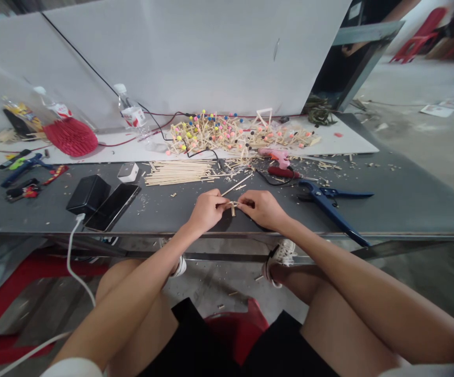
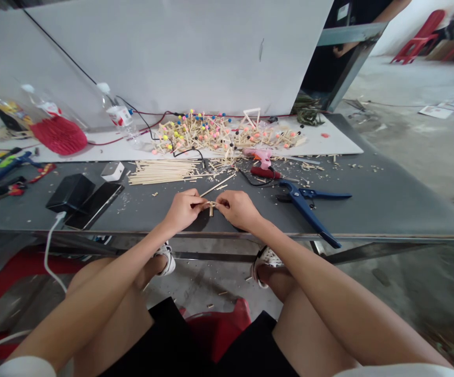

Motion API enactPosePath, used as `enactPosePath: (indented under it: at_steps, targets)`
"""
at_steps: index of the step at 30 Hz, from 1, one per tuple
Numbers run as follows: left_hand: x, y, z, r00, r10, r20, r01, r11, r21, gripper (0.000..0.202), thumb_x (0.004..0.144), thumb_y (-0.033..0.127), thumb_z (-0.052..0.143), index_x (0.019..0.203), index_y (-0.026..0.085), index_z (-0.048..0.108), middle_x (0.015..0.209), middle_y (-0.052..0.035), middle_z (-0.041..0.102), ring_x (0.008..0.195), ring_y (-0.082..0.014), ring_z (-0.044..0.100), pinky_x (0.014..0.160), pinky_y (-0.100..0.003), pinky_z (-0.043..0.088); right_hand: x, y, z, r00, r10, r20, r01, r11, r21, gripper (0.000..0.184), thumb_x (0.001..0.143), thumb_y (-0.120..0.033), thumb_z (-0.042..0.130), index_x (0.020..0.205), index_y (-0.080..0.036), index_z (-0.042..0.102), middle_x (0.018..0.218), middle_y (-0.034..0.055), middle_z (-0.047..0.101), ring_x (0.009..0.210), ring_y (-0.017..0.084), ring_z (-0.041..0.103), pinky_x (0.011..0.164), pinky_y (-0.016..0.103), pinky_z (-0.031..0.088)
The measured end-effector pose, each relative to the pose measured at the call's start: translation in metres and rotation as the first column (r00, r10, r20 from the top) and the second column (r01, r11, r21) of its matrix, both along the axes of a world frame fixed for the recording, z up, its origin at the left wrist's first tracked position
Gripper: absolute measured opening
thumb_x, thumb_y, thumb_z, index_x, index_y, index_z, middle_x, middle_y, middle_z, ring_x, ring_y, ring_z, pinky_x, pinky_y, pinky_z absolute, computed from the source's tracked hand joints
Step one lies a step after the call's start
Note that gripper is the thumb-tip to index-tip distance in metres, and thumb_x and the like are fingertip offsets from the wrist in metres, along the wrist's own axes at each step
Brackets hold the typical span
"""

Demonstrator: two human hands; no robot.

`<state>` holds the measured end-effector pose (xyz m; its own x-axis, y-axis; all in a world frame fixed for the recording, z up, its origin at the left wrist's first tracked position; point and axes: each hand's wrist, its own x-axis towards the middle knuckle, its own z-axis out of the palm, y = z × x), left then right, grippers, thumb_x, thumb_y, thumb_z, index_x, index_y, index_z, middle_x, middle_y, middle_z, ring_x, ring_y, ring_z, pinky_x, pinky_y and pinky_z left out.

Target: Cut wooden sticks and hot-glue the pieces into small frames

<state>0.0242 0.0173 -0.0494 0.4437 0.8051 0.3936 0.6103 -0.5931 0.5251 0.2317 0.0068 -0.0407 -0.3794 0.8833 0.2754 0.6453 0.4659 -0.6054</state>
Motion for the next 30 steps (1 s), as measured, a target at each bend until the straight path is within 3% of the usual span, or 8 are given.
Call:
enactPosePath:
  at_steps: [23,30]
  targets:
    - [0.0000,-0.0004,-0.0021,1.000,0.013,0.000,-0.013,1.000,0.008,0.023,0.092,0.029,0.062,0.081,0.018,0.079,0.066,-0.0014,0.050,0.061,-0.0123,0.049,0.057,-0.026,0.032,0.0005,0.0011,-0.0038,1.000,0.009,-0.013,-0.009,1.000,0.021,0.008,0.083,-0.020,0.063,0.079,-0.017,0.069,0.074,0.0035,0.070,0.064,0.014,0.057,0.061,0.024,0.037]
    - [-0.0001,-0.0004,-0.0014,1.000,0.005,0.006,-0.005,1.000,0.002,0.018,0.090,0.022,0.064,0.082,0.019,0.079,0.067,-0.0009,0.051,0.062,-0.0121,0.050,0.058,-0.026,0.033,-0.0001,0.0001,-0.0031,1.000,-0.001,-0.021,0.001,1.000,0.010,0.008,0.083,-0.019,0.063,0.079,-0.017,0.069,0.075,0.0041,0.070,0.065,0.014,0.057,0.062,0.025,0.037]
